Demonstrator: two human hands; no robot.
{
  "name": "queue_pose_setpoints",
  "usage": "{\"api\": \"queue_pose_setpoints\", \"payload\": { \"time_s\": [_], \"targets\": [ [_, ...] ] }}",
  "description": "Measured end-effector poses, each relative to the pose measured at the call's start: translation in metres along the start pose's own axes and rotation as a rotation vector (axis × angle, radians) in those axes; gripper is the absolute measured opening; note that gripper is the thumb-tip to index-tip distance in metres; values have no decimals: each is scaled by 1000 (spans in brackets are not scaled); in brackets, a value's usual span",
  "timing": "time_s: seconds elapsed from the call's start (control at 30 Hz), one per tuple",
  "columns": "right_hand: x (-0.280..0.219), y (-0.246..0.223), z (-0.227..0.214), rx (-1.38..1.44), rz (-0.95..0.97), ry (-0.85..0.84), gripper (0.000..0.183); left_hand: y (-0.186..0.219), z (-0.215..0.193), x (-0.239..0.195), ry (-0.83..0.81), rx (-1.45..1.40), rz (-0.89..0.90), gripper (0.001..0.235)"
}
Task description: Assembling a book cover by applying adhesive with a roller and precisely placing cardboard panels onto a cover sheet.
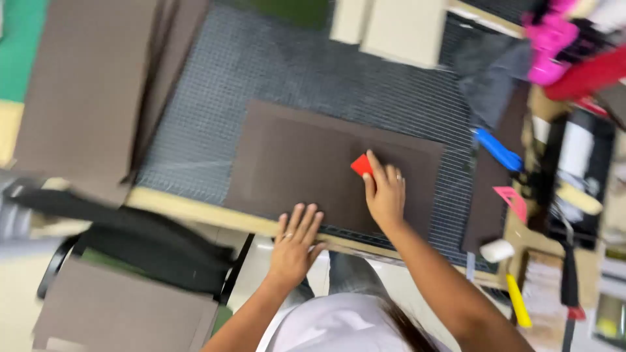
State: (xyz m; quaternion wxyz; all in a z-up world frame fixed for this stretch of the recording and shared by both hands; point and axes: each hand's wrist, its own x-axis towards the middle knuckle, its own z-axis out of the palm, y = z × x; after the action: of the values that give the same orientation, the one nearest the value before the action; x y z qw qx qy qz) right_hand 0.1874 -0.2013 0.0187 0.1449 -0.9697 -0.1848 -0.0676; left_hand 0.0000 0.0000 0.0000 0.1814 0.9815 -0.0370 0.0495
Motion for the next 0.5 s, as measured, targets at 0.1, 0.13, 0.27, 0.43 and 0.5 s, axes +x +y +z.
{"api": "queue_pose_setpoints", "payload": {
  "time_s": [0.1,0.13,0.27,0.43,0.5],
  "targets": [
    [-24,47,-20,39,48,35,50,-6,2,1,8,-63,52,69],
    [-24,57,-37,23,70,52,50,-5,5,1,10,-73,83,69],
    [-9,113,-113,-10,-14,183,44,-4,13,-1,151,-46,24,62],
    [7,337,-162,-213,190,538,12,5,30,-9,242,16,-107,57],
    [31,405,-191,-327,191,640,26,5,34,-3,365,57,-109,48]
  ]
}}
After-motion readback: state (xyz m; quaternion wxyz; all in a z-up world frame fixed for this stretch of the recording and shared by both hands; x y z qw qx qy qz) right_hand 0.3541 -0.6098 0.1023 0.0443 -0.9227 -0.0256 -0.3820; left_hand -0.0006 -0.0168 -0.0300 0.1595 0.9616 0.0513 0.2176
